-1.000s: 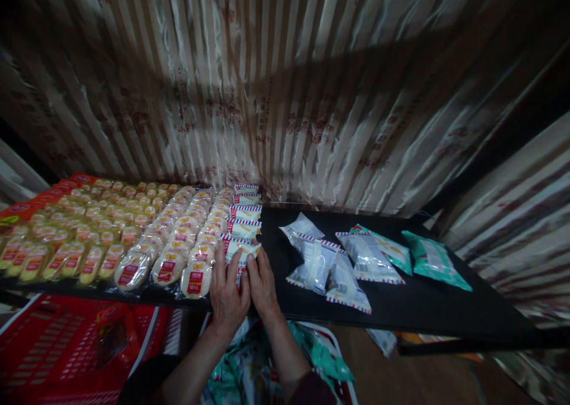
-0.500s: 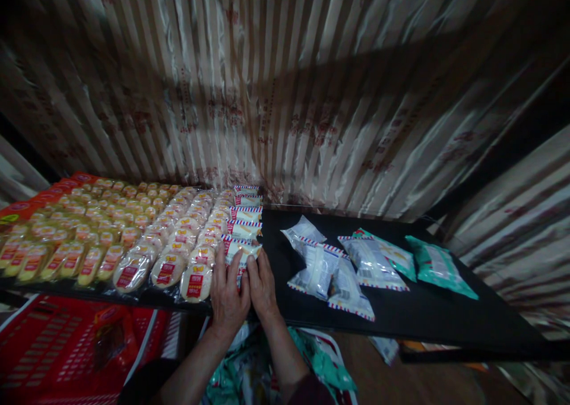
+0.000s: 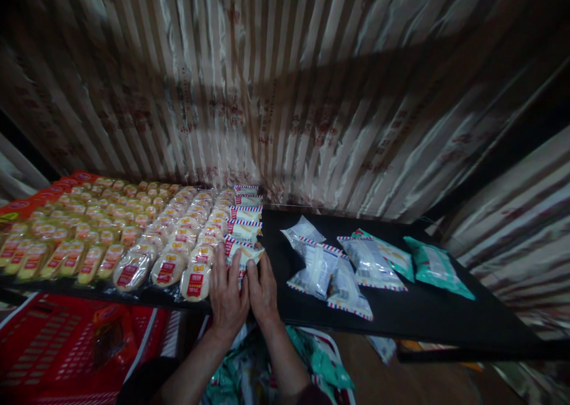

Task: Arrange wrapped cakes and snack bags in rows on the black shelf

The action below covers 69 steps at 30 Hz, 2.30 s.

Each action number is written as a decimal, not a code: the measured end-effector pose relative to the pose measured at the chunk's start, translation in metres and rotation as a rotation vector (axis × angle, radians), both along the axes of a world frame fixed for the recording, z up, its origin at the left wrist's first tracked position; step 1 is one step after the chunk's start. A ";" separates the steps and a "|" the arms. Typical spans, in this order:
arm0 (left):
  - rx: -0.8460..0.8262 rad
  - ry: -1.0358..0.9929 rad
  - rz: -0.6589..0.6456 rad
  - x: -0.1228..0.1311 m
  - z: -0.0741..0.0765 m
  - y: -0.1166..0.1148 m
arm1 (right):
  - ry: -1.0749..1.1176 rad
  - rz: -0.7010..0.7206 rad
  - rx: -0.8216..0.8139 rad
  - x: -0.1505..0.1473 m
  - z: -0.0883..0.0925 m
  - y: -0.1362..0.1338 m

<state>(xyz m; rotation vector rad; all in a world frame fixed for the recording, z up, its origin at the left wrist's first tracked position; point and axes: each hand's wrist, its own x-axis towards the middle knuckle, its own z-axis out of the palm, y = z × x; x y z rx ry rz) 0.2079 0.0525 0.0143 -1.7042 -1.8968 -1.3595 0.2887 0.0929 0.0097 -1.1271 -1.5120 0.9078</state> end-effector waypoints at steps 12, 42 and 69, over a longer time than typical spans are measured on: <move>-0.042 -0.071 0.020 0.001 -0.005 -0.005 | -0.085 -0.051 -0.033 0.007 -0.001 -0.009; -0.048 -0.093 0.013 0.004 -0.004 0.000 | -0.023 0.013 -0.049 0.001 0.011 -0.007; -0.007 -0.101 0.015 0.005 -0.005 -0.004 | -0.112 -0.032 -0.051 0.004 -0.002 -0.012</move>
